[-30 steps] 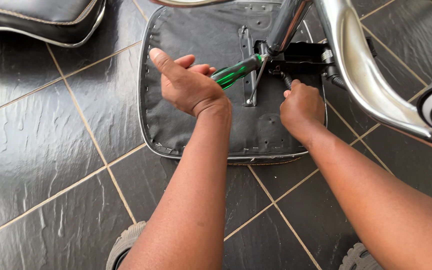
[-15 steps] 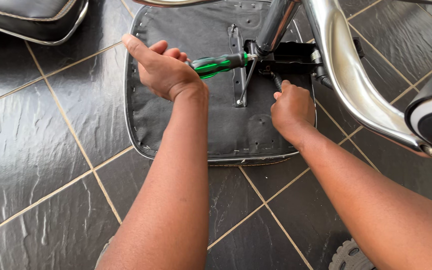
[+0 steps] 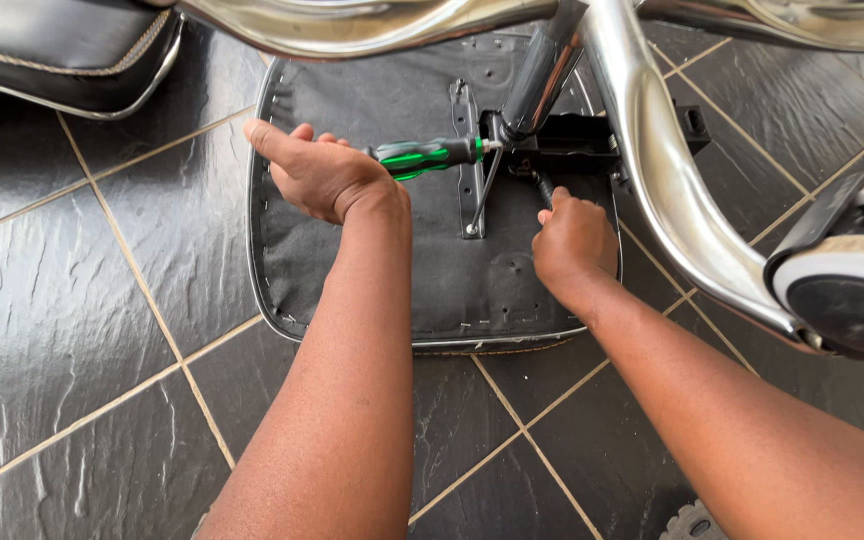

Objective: The person assembles an office chair by attaching the seat to the base using an Allen key and a screwdriver. They tighten multiple bolts on the underside of the seat to secure it to the base.

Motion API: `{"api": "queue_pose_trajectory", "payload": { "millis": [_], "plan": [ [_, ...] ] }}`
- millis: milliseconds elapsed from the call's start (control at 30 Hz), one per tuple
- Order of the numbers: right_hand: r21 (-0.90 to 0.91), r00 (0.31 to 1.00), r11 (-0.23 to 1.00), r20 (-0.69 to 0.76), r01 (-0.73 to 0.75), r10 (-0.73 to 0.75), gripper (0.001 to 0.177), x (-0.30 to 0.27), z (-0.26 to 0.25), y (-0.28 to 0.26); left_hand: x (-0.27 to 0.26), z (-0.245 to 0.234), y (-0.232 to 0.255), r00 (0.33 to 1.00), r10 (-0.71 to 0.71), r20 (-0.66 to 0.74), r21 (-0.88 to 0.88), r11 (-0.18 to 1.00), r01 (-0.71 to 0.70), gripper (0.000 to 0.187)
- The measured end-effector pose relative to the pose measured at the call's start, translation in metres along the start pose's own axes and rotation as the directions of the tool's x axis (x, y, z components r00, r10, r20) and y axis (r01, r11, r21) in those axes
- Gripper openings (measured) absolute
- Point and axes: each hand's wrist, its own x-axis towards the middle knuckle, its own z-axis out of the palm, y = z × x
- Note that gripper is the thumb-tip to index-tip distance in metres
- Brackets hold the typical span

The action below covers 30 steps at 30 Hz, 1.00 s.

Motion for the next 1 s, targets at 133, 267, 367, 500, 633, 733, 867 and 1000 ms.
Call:
{"api": "queue_pose_trajectory", "payload": {
  "millis": [133,267,367,500,633,733,867,1000],
  "plan": [
    [0.003,1.0,1.0,0.001,0.0,0.0,0.017,0.0,0.001,0.001,0.009,0.006,-0.003,0.997,-0.015,0.072,-0.062,0.998,0.019,0.07],
    [0.009,1.0,1.0,0.026,0.003,-0.003,0.017,0.0,0.003,0.002,0.024,0.015,-0.008,0.979,0.012,0.204,-0.086,0.996,0.006,0.068],
    [-0.005,0.999,1.0,0.033,0.015,-0.015,0.017,-0.001,0.001,0.002,0.032,0.021,-0.011,0.972,0.002,0.234,-0.097,0.995,0.021,0.065],
    [-0.003,0.999,1.0,0.037,0.014,-0.014,0.017,-0.002,0.0,0.0,0.038,0.034,-0.01,0.974,0.079,0.214,0.067,0.993,-0.095,0.066],
    [0.005,1.0,1.0,0.021,0.022,-0.022,0.017,-0.002,-0.002,0.001,0.039,0.042,-0.013,0.976,0.034,0.214,-0.004,0.999,-0.034,0.061],
    [-0.01,0.999,0.999,-0.009,0.036,-0.036,0.016,-0.001,-0.001,0.0,0.043,0.048,-0.016,0.967,0.047,0.249,-0.06,0.998,-0.033,0.058],
    [-0.009,0.999,0.999,-0.008,0.039,-0.039,0.015,0.0,0.001,0.004,0.053,0.065,-0.024,0.927,0.138,0.348,-0.212,0.975,-0.065,0.055],
    [-0.018,0.999,0.999,-0.027,0.038,-0.038,0.015,0.001,0.003,0.006,0.054,0.058,-0.031,0.892,0.016,0.451,-0.234,0.967,0.101,0.057]
  ]
}}
